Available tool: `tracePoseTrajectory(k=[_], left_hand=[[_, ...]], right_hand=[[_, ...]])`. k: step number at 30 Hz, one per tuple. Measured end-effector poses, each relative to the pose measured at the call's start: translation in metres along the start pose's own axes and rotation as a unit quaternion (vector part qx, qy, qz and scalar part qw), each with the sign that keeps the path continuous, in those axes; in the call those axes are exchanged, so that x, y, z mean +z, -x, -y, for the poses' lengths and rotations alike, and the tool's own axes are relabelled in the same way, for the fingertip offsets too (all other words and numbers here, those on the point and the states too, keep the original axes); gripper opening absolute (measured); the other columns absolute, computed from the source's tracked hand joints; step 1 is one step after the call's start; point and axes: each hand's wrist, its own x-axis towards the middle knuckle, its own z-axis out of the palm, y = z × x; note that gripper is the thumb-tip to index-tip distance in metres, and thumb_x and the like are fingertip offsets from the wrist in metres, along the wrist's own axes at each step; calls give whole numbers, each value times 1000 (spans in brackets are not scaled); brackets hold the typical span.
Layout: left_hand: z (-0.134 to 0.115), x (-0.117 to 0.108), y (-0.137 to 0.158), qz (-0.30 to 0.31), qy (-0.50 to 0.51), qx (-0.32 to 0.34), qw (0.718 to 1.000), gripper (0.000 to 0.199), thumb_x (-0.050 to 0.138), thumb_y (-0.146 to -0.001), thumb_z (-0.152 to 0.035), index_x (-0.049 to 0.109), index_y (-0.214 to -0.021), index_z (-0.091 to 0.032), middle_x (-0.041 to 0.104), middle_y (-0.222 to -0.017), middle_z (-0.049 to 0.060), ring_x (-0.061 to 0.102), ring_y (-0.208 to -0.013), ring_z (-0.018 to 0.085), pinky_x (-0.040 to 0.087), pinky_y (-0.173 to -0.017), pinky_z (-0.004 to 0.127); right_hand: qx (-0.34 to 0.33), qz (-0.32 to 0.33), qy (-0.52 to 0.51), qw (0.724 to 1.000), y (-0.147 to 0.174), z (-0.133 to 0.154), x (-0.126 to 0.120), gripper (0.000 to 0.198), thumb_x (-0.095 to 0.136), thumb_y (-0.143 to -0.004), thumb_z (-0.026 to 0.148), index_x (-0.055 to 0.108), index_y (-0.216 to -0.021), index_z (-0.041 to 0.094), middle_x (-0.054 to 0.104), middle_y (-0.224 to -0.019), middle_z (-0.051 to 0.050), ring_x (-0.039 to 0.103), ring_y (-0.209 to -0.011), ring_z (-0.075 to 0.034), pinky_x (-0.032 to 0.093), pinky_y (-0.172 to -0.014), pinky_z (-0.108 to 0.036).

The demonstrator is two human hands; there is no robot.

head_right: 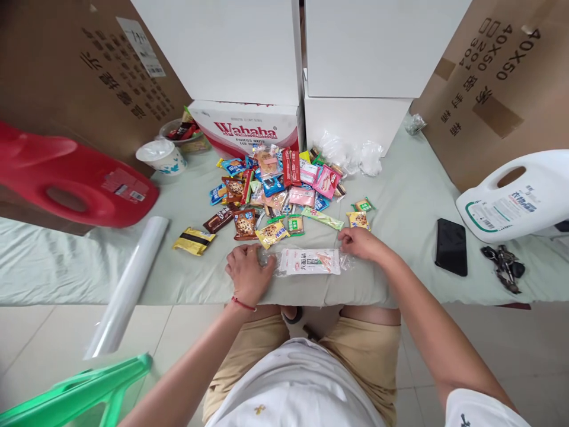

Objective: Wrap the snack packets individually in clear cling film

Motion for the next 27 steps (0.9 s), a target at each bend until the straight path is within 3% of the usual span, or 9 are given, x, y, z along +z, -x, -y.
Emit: tracePoseTrajectory(k=[3,6,7,9,13,17,21,24,27], left_hand=[[-4,-3,5,7,-9,11,1000,43,56,-90,-40,64,-124,-16,52,-128,21,44,-123,41,43,-94,57],[-8,-5,8,10,-6,29,1000,35,57,-91,-37,68,-115,-15,50,-132,22,41,-129,42,42,-98,58],[-8,-5,8,11,-7,30,999,31,58,-90,-37,70,-109,-15,50,-132,21,40,-130,42,42,-98,59],[-6,-8,6,20,-11,31,999,24,60,-89,-37,71,-95,-17,53,-131,20,42,-130,43,43,-96,58],[4,-21,-2,92,9,32,995,22,53,-92,-36,65,-82,-20,66,-101,14,61,-96,32,49,-78,44],[-6,-28,-11,174,187,-25,966,25,53,-90,-43,55,-76,-22,58,-61,0,55,-59,18,42,-58,29],[-44,-12,-8,235,356,-19,904,27,45,-93,-40,62,-87,-20,59,-61,-1,58,-57,17,46,-57,28],[-68,3,3,204,260,88,940,33,37,-94,-22,67,-109,-17,71,-88,7,67,-80,20,53,-73,33],[-77,9,16,190,86,169,963,43,36,-97,-17,61,-132,-16,67,-113,14,68,-95,24,53,-78,36]], right_hand=[[21,-160,143,976,22,9,-10,15,64,-84,25,72,-95,18,70,-83,-5,63,-75,-20,47,-70,-32],[-70,-327,207,919,44,37,13,25,51,-97,26,74,-108,21,70,-104,-11,65,-93,-25,50,-79,-36],[-132,-313,205,918,48,47,29,28,50,-99,26,73,-114,22,69,-111,-11,65,-98,-24,51,-82,-36],[-234,-190,215,929,50,62,64,31,51,-100,25,69,-125,27,66,-124,-8,64,-106,-22,53,-84,-33],[-200,-88,306,927,32,70,114,41,57,-100,31,61,-140,30,57,-140,-11,58,-116,-29,56,-80,-38],[-193,-95,324,921,21,67,127,42,58,-98,25,61,-139,29,58,-138,-11,56,-114,-30,55,-84,-41],[-224,-100,241,939,21,60,123,43,62,-93,17,62,-135,21,59,-136,-13,56,-118,-29,50,-99,-45],[-234,-109,100,961,25,43,110,39,62,-89,15,65,-127,18,62,-133,-12,62,-110,-23,51,-98,-39],[-170,-262,-11,950,33,18,87,24,55,-94,24,68,-113,20,65,-122,-11,65,-91,-19,54,-85,-34]])
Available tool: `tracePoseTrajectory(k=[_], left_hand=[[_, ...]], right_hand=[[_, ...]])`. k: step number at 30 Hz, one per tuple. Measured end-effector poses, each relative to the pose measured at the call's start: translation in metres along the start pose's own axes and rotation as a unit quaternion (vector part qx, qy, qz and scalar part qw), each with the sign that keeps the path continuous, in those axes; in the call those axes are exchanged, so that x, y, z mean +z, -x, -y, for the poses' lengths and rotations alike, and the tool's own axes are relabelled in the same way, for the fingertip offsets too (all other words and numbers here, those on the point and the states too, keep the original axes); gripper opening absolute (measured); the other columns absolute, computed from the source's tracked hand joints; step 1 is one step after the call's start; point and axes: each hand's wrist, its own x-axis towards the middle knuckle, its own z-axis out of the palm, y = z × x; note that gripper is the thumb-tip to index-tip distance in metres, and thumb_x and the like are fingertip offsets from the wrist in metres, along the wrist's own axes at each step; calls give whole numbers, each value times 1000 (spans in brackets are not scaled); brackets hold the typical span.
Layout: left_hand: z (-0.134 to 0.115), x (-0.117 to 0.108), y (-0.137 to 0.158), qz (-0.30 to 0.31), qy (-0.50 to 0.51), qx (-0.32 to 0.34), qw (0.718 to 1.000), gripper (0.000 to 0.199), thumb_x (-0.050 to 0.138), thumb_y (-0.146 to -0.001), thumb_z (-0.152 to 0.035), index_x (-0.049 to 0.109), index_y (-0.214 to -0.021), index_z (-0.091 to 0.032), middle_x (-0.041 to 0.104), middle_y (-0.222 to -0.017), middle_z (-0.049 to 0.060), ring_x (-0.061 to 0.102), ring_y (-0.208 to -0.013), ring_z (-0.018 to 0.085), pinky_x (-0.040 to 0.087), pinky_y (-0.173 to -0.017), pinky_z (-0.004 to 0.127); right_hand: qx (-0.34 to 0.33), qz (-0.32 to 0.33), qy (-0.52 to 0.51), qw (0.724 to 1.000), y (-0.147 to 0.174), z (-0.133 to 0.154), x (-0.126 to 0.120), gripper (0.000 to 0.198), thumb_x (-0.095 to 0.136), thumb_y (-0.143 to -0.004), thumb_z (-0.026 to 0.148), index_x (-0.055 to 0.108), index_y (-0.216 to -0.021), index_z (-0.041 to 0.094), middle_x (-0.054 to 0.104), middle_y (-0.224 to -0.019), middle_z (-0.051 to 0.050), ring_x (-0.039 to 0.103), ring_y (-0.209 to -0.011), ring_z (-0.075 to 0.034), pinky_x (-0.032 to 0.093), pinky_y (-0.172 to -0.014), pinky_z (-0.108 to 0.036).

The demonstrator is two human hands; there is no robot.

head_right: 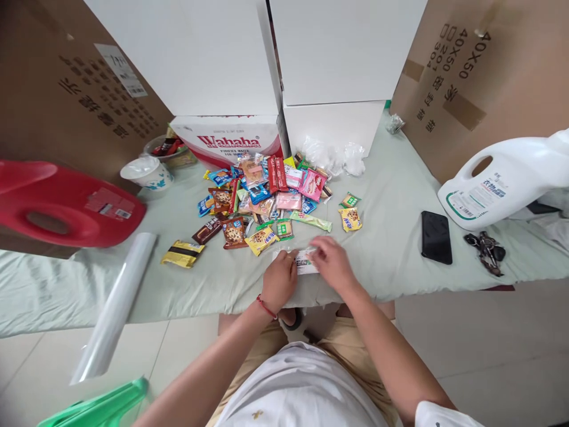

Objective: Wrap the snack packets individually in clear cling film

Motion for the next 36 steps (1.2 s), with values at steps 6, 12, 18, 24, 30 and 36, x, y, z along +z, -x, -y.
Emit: tracePoseTrajectory(k=[6,12,18,24,30,36], left_hand=[[0,-1,3,26,-96,15,995,40,34,-103,-23,59,-134,-19,65,-108,12,68,-88,23,49,-69,32],[5,3,2,8,-89,19,996,39,35,-105,-27,59,-134,-22,65,-107,10,67,-87,21,46,-67,30],[8,7,5,-11,-84,20,996,39,37,-105,-26,58,-137,-22,66,-109,10,68,-87,20,46,-65,29],[7,8,6,9,-92,12,996,41,35,-106,-28,55,-141,-21,65,-110,11,68,-91,22,47,-65,30],[0,11,7,19,-118,16,993,44,36,-102,-15,51,-143,-18,64,-117,15,66,-104,26,50,-66,31],[0,5,4,22,-43,-4,999,36,39,-102,-21,62,-130,-20,66,-114,13,66,-101,25,49,-71,31]], right_hand=[[157,-59,103,980,2,-23,-35,55,66,-82,59,67,-118,17,69,-94,-10,60,-90,-27,50,-80,-39],[204,-32,-87,974,-5,-30,-58,44,63,-80,63,66,-86,20,63,-75,-1,54,-69,-17,43,-63,-28],[216,2,41,976,-1,-25,-54,43,64,-81,63,65,-94,23,67,-79,-4,60,-72,-21,44,-65,-29],[228,28,-99,968,4,-13,-47,38,66,-75,57,52,-71,22,54,-69,2,50,-63,-14,40,-59,-26],[226,48,-24,973,-11,24,-20,19,62,-85,40,57,-82,22,55,-62,4,51,-56,-15,36,-54,-26],[136,86,336,928,-12,67,35,22,43,-101,21,65,-102,18,70,-98,-10,66,-81,-22,44,-66,-31]])
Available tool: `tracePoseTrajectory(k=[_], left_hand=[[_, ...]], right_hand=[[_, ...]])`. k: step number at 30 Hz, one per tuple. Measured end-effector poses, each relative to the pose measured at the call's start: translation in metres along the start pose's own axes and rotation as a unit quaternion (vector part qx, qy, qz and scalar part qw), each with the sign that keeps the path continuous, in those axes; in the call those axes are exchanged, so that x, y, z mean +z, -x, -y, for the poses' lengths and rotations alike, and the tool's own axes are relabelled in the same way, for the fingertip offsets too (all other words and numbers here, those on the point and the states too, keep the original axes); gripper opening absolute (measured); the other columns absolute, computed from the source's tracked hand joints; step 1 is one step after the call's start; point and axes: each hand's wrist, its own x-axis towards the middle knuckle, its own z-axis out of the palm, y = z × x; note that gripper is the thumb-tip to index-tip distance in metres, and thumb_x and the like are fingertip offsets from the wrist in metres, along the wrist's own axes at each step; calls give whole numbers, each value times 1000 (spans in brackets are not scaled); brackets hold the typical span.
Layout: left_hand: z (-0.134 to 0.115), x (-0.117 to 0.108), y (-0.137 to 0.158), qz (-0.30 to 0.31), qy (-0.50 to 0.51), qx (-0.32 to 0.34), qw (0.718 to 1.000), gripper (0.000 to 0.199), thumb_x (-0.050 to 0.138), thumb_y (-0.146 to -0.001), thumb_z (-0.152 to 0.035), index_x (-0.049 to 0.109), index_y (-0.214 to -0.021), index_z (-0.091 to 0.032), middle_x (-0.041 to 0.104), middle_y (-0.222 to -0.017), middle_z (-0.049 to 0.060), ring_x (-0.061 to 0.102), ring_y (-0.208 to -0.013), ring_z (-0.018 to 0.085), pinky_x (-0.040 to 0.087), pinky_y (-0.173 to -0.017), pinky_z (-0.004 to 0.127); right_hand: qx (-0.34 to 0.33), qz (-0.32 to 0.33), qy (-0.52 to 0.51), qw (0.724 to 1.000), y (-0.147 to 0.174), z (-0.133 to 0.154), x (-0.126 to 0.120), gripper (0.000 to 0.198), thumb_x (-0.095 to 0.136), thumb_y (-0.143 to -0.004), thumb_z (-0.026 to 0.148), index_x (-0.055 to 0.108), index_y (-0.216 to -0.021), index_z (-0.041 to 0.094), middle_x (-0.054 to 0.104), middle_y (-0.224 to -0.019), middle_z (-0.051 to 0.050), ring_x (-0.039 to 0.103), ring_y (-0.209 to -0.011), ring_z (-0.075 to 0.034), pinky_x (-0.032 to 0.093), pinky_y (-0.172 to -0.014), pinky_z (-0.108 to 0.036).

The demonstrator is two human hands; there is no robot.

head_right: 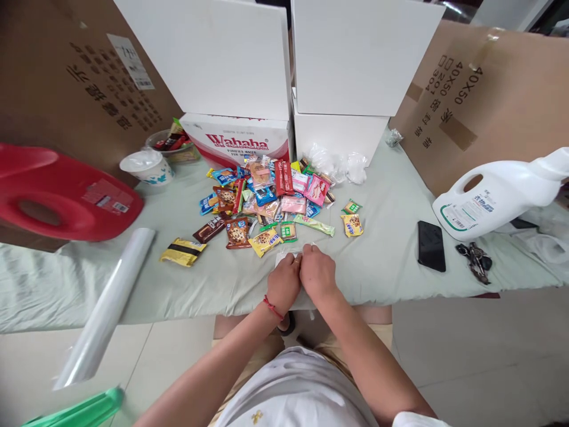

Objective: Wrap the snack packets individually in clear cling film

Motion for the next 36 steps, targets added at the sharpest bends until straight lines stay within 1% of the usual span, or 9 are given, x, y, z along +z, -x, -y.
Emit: tracePoseTrajectory(k=[3,7,12,15,18,21,25,32,36], left_hand=[[16,-1,-7,-24,181,-7,983,36,51,-95,-20,63,-129,-17,69,-96,8,66,-85,21,48,-75,31],[35,-1,-18,-3,472,-51,880,49,64,-79,-20,60,-127,-14,56,-65,-5,55,-61,14,43,-61,25],[40,-18,-25,58,588,-103,800,54,64,-74,-24,55,-126,-14,53,-59,-8,38,-45,9,28,-47,22],[43,-38,-20,46,562,-62,824,58,59,-81,-27,50,-138,-17,69,-77,-1,37,-44,8,29,-47,23],[47,-48,-11,-60,409,72,908,42,53,-91,-26,60,-133,-23,75,-107,6,62,-75,15,48,-72,30],[49,-35,-5,-75,190,210,956,36,49,-98,-25,66,-130,-26,70,-130,7,58,-123,26,41,-106,45],[52,-8,-6,-36,40,238,970,44,43,-104,-32,53,-145,-21,63,-142,11,50,-135,28,33,-112,50],[54,-6,-10,-30,-19,245,969,49,47,-102,-47,54,-142,-20,62,-136,13,54,-122,28,38,-101,45],[52,-12,-2,-40,-48,264,962,80,58,-86,-73,49,-146,-20,58,-139,15,50,-125,33,34,-105,50]], right_hand=[[-37,-20,60,997,13,1,17,29,39,-103,19,66,-111,17,67,-115,-14,65,-97,-25,48,-72,-33],[-165,-59,69,982,37,-11,39,47,44,-104,31,51,-146,11,50,-150,-20,52,-122,-33,48,-95,-45],[-190,-5,56,980,49,-13,38,62,48,-102,36,38,-157,8,32,-164,-19,47,-130,-37,44,-102,-54],[-202,33,34,978,45,-16,28,64,50,-101,34,35,-158,9,32,-165,-18,47,-132,-37,44,-103,-54],[-227,47,-34,972,39,-26,25,67,52,-99,32,33,-159,9,28,-166,-18,43,-138,-38,40,-109,-56],[-264,61,-182,945,33,-42,25,65,48,-98,26,33,-159,10,38,-162,-18,42,-143,-31,37,-116,-52],[-204,-8,-336,919,19,-63,16,49,36,-103,26,46,-151,22,63,-141,-11,61,-123,-22,50,-103,-42],[-326,45,-55,943,-9,-72,7,68,66,-93,40,45,-154,19,54,-150,-14,42,-140,-32,33,-117,-53],[-344,30,17,938,-9,-74,22,74,61,-96,48,37,-159,18,49,-154,-15,40,-141,-33,29,-120,-55]])
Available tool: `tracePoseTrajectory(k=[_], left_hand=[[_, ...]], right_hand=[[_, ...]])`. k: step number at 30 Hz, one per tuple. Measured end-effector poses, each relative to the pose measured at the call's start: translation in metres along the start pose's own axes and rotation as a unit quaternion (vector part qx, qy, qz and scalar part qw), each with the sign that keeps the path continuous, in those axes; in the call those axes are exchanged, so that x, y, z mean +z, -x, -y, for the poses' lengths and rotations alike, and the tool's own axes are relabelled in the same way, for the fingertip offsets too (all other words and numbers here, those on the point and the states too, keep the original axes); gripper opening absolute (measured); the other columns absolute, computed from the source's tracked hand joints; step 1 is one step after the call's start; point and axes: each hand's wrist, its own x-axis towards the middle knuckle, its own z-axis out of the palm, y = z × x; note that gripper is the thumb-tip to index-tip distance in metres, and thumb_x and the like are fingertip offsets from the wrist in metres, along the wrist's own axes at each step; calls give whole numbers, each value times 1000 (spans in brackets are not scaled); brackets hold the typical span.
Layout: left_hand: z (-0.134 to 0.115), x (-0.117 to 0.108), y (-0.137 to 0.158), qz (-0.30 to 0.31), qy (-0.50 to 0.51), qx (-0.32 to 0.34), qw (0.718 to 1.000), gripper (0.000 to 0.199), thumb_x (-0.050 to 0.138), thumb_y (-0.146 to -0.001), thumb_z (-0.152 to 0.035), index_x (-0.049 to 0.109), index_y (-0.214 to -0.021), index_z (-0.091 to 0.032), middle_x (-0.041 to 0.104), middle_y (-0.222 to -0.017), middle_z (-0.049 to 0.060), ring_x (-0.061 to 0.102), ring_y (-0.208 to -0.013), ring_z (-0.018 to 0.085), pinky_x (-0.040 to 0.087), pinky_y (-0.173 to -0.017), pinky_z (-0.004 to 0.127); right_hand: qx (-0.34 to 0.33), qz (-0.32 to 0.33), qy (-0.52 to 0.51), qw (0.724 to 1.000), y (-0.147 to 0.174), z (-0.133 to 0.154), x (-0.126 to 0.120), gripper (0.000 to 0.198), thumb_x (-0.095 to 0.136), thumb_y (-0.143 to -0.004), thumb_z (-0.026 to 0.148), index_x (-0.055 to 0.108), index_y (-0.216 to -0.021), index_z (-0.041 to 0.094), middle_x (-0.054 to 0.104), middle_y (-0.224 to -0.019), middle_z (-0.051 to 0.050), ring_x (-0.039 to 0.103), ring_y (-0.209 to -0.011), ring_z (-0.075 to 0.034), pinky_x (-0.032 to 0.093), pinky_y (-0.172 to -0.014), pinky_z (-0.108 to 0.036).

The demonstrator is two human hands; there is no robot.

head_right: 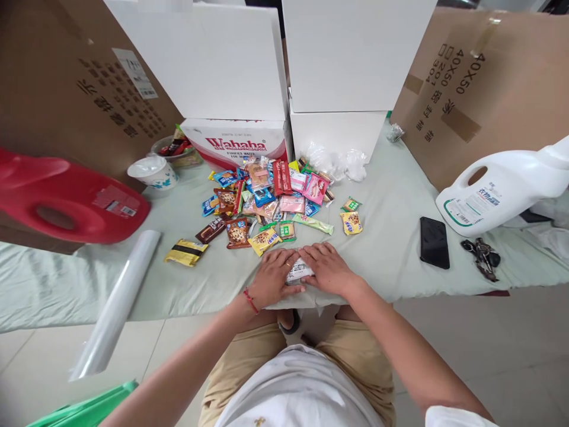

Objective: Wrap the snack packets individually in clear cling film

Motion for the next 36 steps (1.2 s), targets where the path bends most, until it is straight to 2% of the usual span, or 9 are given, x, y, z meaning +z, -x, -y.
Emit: tracePoseTrajectory(k=[8,14,19,22,24,26,28,31,36], left_hand=[[-9,-6,-13,54,-32,-65,996,65,60,-91,-58,54,-137,-13,65,-120,19,58,-113,36,40,-96,52],[-12,-19,-27,87,174,-98,976,87,79,-75,-37,40,-149,-13,61,-137,20,62,-121,36,48,-96,46],[3,-51,-23,105,425,-136,889,85,65,-86,-60,37,-155,-17,70,-122,15,67,-113,32,50,-95,45],[18,-69,-16,-27,573,-161,803,72,51,-92,-70,47,-149,-25,62,-141,13,53,-137,30,42,-110,47],[20,-73,-10,-102,646,-165,739,76,48,-90,-76,47,-148,-27,58,-146,13,48,-142,31,42,-111,49],[11,-66,-6,-98,707,-146,685,87,55,-81,-82,45,-148,-27,58,-145,16,52,-138,33,47,-106,51],[-5,-53,-4,-63,744,-151,648,90,70,-72,-78,51,-142,-25,63,-138,17,62,-125,34,54,-95,48],[-27,-31,-8,-77,766,-243,590,58,86,-70,-51,66,-112,-17,75,-109,13,73,-91,26,58,-76,38],[-37,-18,-16,-173,789,-311,501,45,93,-61,-31,66,-93,-15,74,-83,3,72,-78,19,58,-81,34]], right_hand=[[-44,-31,40,998,10,3,9,59,45,-104,35,35,-158,13,50,-153,-17,38,-144,-31,18,-123,-59],[-71,-1,0,997,4,14,-12,69,56,-93,22,34,-156,7,54,-139,-22,50,-125,-33,43,-105,-53],[4,39,-51,998,5,13,-20,58,47,-88,4,47,-146,11,65,-115,-16,61,-107,-27,50,-92,-42],[49,-9,-162,986,11,12,-25,61,50,-83,4,47,-143,14,65,-125,-16,62,-113,-26,50,-95,-40],[76,-58,-266,959,12,19,-25,50,52,-88,12,51,-137,16,67,-122,-14,64,-108,-26,51,-93,-40],[97,-63,-411,904,10,32,-23,33,55,-95,28,59,-125,18,72,-108,-10,67,-94,-24,54,-86,-39],[120,-7,-577,808,6,47,-20,35,59,-94,49,64,-110,18,72,-94,-7,69,-81,-22,56,-77,-37],[170,78,-715,673,3,63,-16,55,69,-81,69,66,-98,16,72,-89,-6,70,-76,-20,57,-70,-34],[262,-10,-730,632,13,60,-19,63,72,-79,70,62,-118,21,72,-107,-5,69,-95,-20,59,-77,-33]])
